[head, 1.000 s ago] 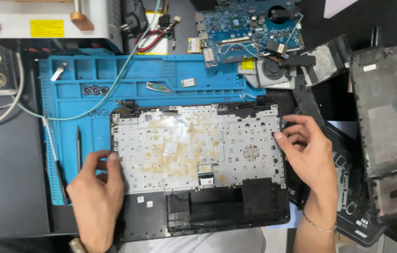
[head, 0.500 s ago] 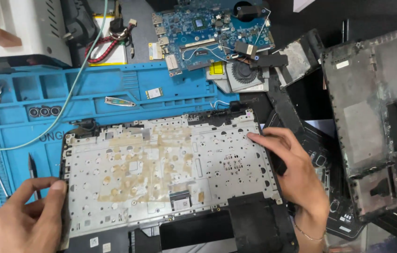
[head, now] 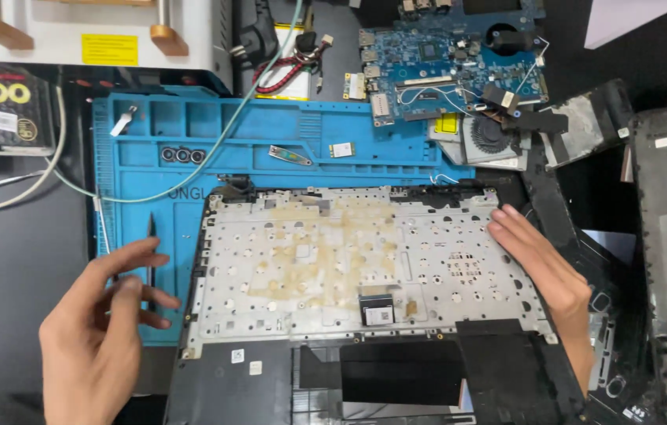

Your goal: The person removes the screen assembly from a laptop chassis and sets it aside, then works on the exposed internal frame, manipulating small components and connectors by hand and using a screwdriver to unscrew parts from the laptop base.

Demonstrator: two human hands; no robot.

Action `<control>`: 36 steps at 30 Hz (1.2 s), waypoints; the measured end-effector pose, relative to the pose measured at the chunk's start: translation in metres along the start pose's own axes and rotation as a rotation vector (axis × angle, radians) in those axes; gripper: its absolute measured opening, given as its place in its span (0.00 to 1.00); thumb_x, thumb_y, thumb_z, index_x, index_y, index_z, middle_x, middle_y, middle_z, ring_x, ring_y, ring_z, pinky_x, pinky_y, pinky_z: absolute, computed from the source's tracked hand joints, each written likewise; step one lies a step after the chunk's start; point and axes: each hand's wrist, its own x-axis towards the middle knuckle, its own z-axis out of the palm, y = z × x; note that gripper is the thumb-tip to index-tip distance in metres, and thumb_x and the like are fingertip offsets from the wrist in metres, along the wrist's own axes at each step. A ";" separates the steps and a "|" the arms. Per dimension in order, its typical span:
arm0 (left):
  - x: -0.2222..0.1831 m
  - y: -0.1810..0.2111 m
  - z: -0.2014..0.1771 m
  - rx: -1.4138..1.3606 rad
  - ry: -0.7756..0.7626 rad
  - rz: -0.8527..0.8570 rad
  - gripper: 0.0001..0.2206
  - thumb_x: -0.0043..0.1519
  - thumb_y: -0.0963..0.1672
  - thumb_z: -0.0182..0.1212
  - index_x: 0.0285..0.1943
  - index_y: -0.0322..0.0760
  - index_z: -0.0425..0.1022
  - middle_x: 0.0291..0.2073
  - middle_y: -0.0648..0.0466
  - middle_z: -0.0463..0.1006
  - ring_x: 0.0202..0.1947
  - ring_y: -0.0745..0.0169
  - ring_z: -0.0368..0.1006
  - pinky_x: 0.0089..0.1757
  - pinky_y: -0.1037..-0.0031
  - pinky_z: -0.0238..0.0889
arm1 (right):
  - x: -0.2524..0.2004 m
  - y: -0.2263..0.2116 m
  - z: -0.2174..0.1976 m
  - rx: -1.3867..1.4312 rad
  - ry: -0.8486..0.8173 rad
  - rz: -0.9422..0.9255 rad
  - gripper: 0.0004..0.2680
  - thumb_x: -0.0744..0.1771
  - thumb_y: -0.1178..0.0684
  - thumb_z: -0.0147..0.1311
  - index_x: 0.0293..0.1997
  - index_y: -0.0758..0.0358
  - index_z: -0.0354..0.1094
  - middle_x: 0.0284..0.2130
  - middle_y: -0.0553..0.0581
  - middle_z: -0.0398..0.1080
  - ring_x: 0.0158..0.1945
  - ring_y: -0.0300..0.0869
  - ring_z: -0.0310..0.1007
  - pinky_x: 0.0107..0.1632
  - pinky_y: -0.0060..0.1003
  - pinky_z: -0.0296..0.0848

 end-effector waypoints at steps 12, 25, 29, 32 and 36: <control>-0.030 -0.065 -0.024 0.279 -0.247 1.020 0.21 0.53 0.37 0.56 0.58 0.35 0.77 0.62 0.42 0.72 0.59 0.47 0.75 0.58 0.62 0.67 | -0.002 0.017 0.013 -0.001 0.065 -0.040 0.14 0.66 0.62 0.52 0.58 0.76 0.69 0.58 0.67 0.73 0.69 0.52 0.71 0.70 0.42 0.67; -0.016 -0.069 -0.015 0.443 -0.220 1.094 0.13 0.59 0.43 0.58 0.52 0.41 0.80 0.53 0.47 0.79 0.50 0.56 0.79 0.49 0.66 0.73 | -0.002 0.007 0.009 0.050 -0.033 -0.020 0.16 0.66 0.61 0.50 0.61 0.78 0.66 0.61 0.69 0.69 0.71 0.54 0.66 0.73 0.46 0.63; -0.019 -0.109 -0.005 0.596 -0.200 1.054 0.17 0.60 0.39 0.55 0.55 0.48 0.81 0.56 0.52 0.79 0.53 0.60 0.77 0.50 0.71 0.71 | -0.010 0.003 0.023 -0.021 0.055 0.023 0.17 0.64 0.63 0.53 0.62 0.74 0.67 0.61 0.68 0.69 0.71 0.54 0.65 0.72 0.44 0.64; -0.021 -0.119 0.001 0.666 -0.167 1.023 0.19 0.58 0.39 0.56 0.57 0.50 0.79 0.56 0.54 0.79 0.55 0.59 0.76 0.52 0.68 0.70 | -0.011 -0.004 0.024 -0.070 0.047 0.072 0.17 0.65 0.67 0.48 0.61 0.71 0.69 0.61 0.65 0.70 0.70 0.53 0.67 0.71 0.42 0.65; -0.026 -0.122 0.007 0.669 -0.161 0.970 0.21 0.55 0.39 0.58 0.59 0.47 0.79 0.57 0.53 0.79 0.55 0.58 0.76 0.50 0.69 0.69 | -0.020 0.020 0.024 -0.093 0.000 0.025 0.18 0.64 0.71 0.47 0.60 0.71 0.69 0.61 0.64 0.70 0.70 0.53 0.66 0.71 0.44 0.65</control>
